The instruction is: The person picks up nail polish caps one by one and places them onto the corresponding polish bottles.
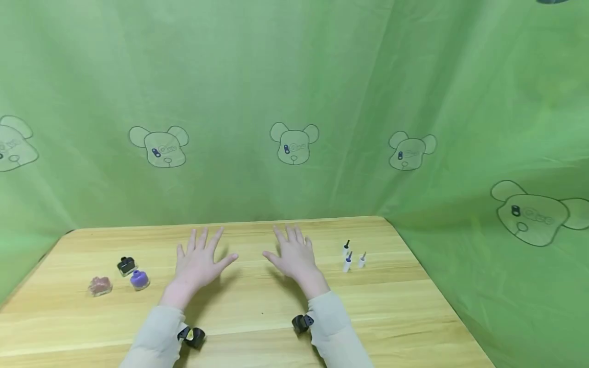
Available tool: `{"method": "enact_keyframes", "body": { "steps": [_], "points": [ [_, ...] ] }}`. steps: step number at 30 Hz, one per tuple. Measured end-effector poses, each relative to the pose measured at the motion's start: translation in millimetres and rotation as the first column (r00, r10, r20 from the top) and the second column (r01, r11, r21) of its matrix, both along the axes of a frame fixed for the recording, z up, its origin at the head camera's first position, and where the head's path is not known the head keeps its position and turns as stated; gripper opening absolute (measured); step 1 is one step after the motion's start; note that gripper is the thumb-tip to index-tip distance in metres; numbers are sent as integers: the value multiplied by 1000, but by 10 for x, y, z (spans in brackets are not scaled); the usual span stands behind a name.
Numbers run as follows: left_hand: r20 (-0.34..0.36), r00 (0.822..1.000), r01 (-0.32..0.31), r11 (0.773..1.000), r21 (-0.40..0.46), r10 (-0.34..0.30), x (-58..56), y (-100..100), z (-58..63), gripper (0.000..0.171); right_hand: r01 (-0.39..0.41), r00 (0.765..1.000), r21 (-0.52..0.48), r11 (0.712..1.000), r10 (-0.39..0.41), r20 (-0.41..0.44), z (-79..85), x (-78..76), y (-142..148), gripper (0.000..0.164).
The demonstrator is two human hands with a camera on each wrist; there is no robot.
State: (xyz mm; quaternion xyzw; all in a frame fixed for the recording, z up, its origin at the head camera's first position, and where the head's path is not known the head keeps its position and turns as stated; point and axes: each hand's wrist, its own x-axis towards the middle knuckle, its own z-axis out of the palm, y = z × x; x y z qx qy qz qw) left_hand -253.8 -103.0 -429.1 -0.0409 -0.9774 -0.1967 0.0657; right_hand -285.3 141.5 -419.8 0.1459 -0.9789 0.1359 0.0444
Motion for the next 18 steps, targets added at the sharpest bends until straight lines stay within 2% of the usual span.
{"method": "enact_keyframes", "body": {
  "steps": [5, 11, 15, 18],
  "points": [
    [-50, 999, 5, 1000, 31, -3, 96, 10, 62, 87, 5, 993, -46, 999, -11, -114, 62, 99, 8, 69],
    [-177, 984, 14, 999, 44, -6, 249, -45, 117, 76, -32, 979, -153, 988, 0, -203, 125, 242, 48, 57],
    [-285, 958, 15, 997, 78, 8, 353, -119, 127, 63, -84, 949, -236, 968, 5, -316, 139, 341, 88, 48],
    [-382, 923, 6, 992, 122, 41, 415, -178, 139, 51, -121, 914, -294, 948, -8, -405, 127, 401, 133, 42]
  ]
}}
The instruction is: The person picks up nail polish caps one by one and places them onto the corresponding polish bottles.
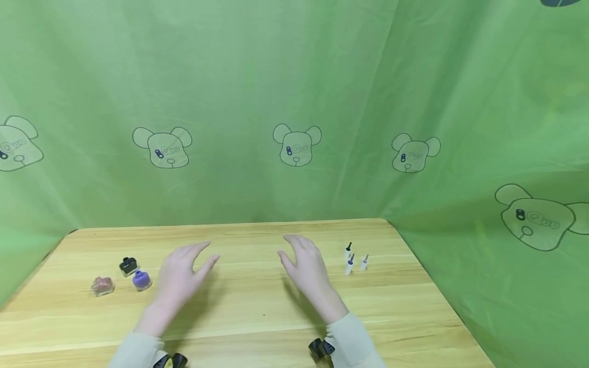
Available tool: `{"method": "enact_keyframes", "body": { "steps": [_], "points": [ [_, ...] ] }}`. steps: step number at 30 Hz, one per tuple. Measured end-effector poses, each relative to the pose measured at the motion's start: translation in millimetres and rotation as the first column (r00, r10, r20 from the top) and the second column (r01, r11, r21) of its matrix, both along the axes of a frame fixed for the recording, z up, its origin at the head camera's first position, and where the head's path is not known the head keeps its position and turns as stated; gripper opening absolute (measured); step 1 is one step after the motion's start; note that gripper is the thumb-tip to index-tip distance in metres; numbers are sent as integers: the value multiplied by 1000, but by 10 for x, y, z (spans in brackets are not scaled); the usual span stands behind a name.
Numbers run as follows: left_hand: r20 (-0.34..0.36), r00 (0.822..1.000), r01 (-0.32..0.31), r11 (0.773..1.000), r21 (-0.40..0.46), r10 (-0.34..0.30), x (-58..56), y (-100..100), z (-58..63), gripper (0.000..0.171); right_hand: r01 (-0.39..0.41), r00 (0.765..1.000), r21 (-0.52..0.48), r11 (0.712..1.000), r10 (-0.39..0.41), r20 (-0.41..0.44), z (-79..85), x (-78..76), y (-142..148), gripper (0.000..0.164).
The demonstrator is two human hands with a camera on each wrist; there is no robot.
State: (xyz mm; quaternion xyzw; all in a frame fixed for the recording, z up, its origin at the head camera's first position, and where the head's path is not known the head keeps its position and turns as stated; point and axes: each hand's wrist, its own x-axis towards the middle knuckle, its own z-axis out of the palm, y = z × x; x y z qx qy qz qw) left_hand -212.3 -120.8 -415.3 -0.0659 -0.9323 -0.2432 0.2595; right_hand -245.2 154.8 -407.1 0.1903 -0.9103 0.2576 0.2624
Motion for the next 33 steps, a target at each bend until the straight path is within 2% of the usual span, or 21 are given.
{"method": "enact_keyframes", "body": {
  "steps": [3, 5, 7, 10, 14, 17, 19, 24, 29, 33],
  "points": [
    [-127, 992, -18, 999, 38, 23, 41, -60, -3, 38, -11, 996, -63, 998, 5, -86, -14, 55, 66, 38],
    [-219, 975, -21, 998, 60, 34, 60, -108, -8, 30, -19, 989, -107, 994, 3, -147, -29, 71, 116, 36],
    [-308, 950, -21, 997, 75, 43, 75, -160, -13, 24, -27, 978, -157, 987, -6, -208, -42, 76, 174, 35],
    [-422, 904, -21, 995, 101, 62, 92, -244, -26, 17, -33, 953, -226, 974, -37, -301, -63, 69, 276, 35],
    [-517, 851, -18, 988, 152, 95, 109, -362, -41, 14, -31, 920, -306, 952, -92, -380, -72, 62, 413, 36],
    [-535, 838, -11, 983, 185, 111, 120, -450, -55, 17, 3, 914, -374, 927, -155, -375, -77, 63, 508, 38],
    [-526, 841, -18, 979, 203, 124, 119, -512, -80, 20, 37, 913, -425, 904, -204, -353, -90, 59, 569, 40],
    [-474, 869, -31, 972, 234, 142, 132, -693, -129, 27, 108, 917, -530, 841, -290, -273, -135, 44, 677, 45],
    [-377, 911, -62, 961, 270, 165, 159, -860, -165, 31, 169, 945, -573, 802, -297, -137, -188, 46, 742, 54],
    [-253, 948, -98, 933, 347, 194, 178, -969, -226, 37, 235, 959, -568, 789, -283, 2, -242, 48, 800, 63]
  ]
}}
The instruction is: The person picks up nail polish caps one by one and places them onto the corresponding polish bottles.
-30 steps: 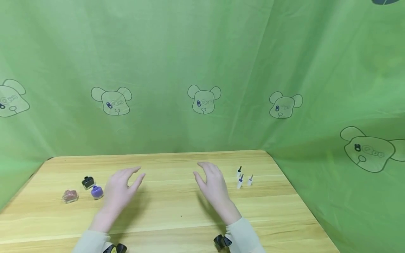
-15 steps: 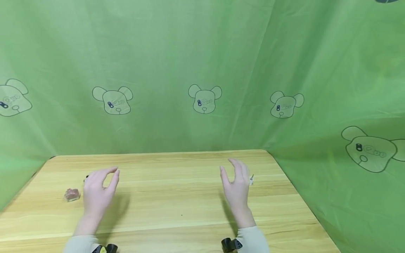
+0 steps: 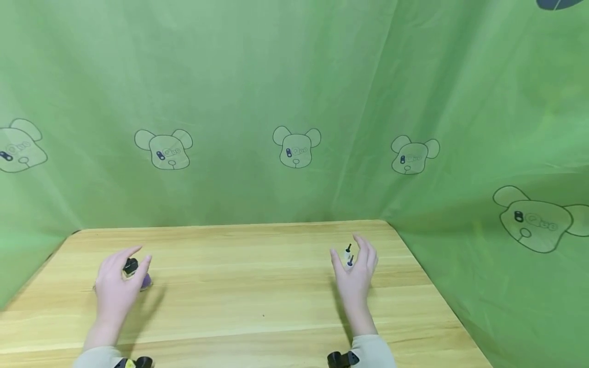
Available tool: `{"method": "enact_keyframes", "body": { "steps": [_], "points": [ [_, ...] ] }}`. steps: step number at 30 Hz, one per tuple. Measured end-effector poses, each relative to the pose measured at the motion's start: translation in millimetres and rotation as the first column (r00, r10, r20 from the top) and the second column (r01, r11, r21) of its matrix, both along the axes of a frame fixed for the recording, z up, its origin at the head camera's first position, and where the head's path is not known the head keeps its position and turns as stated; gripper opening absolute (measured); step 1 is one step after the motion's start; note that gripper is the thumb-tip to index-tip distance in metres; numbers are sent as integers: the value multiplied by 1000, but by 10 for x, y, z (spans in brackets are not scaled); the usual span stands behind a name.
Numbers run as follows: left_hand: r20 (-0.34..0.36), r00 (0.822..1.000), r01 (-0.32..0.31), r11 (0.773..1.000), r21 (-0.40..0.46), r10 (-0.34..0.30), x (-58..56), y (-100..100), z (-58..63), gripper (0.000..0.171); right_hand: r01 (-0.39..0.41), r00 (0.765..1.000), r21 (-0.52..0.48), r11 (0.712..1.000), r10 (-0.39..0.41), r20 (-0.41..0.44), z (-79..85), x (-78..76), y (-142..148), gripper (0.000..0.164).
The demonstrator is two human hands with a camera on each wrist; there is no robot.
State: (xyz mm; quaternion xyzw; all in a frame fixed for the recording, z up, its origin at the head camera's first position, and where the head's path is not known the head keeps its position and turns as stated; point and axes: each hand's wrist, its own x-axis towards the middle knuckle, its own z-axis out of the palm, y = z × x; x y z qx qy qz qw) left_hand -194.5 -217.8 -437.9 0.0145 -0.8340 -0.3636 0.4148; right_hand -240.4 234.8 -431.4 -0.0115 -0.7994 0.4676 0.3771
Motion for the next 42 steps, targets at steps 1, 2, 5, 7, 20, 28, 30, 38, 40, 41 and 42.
{"method": "enact_keyframes", "body": {
  "steps": [1, 2, 5, 7, 20, 28, 30, 38, 40, 41, 42],
  "points": [
    [31, 1000, 0, 1000, 24, -1, 7, -26, -21, 38, -3, 1000, -5, 1000, 4, 27, -19, -1, 15, 65],
    [60, 998, 4, 999, 46, -7, 14, -50, -41, 39, -6, 999, -11, 1000, 6, 53, -35, -1, 30, 66],
    [145, 989, 22, 995, 102, -36, 33, -114, -85, 44, -3, 994, -24, 1000, 6, 110, -83, -6, 74, 69],
    [199, 978, 36, 991, 132, -63, 46, -151, -100, 49, -3, 990, -34, 999, 8, 138, -102, -3, 91, 70],
    [522, 836, 122, 984, 126, -170, 58, -268, -85, 72, -32, 945, -131, 991, 72, 319, -164, 8, 153, 71],
    [602, 782, 135, 987, 91, -163, 43, -279, -103, 70, -58, 911, -197, 979, 133, 391, -211, -4, 194, 71],
    [610, 778, 135, 988, 73, -151, 43, -283, -112, 68, -67, 904, -217, 974, 151, 399, -223, -7, 203, 70],
    [636, 764, 100, 994, 43, -105, 46, -277, -134, 57, -110, 858, -287, 951, 237, 456, -257, -9, 262, 74],
    [641, 762, 94, 995, 37, -96, 44, -273, -135, 55, -111, 846, -288, 951, 242, 475, -265, -11, 274, 75],
    [641, 762, 91, 995, 33, -91, 43, -272, -137, 54, -112, 841, -287, 952, 244, 483, -270, -15, 277, 75],
    [641, 763, 89, 996, 31, -88, 43, -270, -138, 53, -109, 837, -288, 951, 244, 490, -272, -15, 280, 75]
  ]
}}
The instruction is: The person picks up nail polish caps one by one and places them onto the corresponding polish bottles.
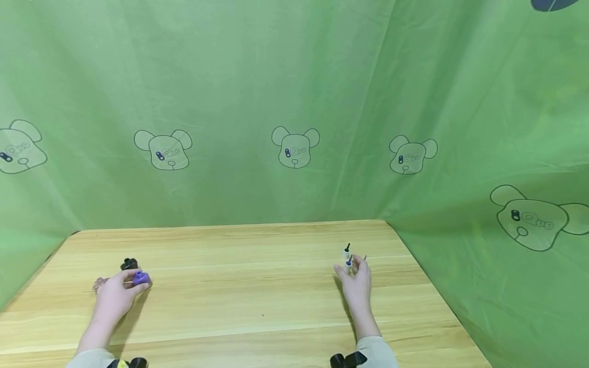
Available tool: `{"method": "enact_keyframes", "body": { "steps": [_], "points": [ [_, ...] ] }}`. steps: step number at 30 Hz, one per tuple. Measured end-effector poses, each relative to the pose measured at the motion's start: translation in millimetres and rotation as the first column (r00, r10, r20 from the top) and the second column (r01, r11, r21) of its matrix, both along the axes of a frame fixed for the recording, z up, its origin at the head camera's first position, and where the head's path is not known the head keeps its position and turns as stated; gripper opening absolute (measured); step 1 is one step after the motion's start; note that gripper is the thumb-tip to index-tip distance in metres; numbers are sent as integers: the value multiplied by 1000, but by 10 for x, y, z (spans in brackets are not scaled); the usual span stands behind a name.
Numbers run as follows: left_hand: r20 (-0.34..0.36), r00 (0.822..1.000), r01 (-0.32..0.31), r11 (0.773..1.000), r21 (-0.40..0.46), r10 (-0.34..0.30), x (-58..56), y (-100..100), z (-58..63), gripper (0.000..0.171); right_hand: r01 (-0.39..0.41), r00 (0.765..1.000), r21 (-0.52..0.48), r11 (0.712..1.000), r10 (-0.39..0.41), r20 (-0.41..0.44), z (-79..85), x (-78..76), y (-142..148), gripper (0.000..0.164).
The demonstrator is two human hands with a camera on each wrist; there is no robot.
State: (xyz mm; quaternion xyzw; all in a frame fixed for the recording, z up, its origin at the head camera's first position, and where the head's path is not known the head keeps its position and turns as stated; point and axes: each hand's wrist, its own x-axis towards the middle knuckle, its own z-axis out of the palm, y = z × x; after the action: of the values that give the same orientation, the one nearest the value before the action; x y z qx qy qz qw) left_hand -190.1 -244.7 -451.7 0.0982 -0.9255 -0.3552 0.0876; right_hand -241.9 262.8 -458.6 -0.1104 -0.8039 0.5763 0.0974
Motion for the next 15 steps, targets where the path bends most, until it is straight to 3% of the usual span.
{"method": "enact_keyframes", "body": {
  "steps": [15],
  "points": [
    [-9, 1000, 15, 999, -31, -16, -34, 55, -22, 44, 16, 999, 73, 997, -19, 38, -88, -50, 38, 51]
  ]
}}
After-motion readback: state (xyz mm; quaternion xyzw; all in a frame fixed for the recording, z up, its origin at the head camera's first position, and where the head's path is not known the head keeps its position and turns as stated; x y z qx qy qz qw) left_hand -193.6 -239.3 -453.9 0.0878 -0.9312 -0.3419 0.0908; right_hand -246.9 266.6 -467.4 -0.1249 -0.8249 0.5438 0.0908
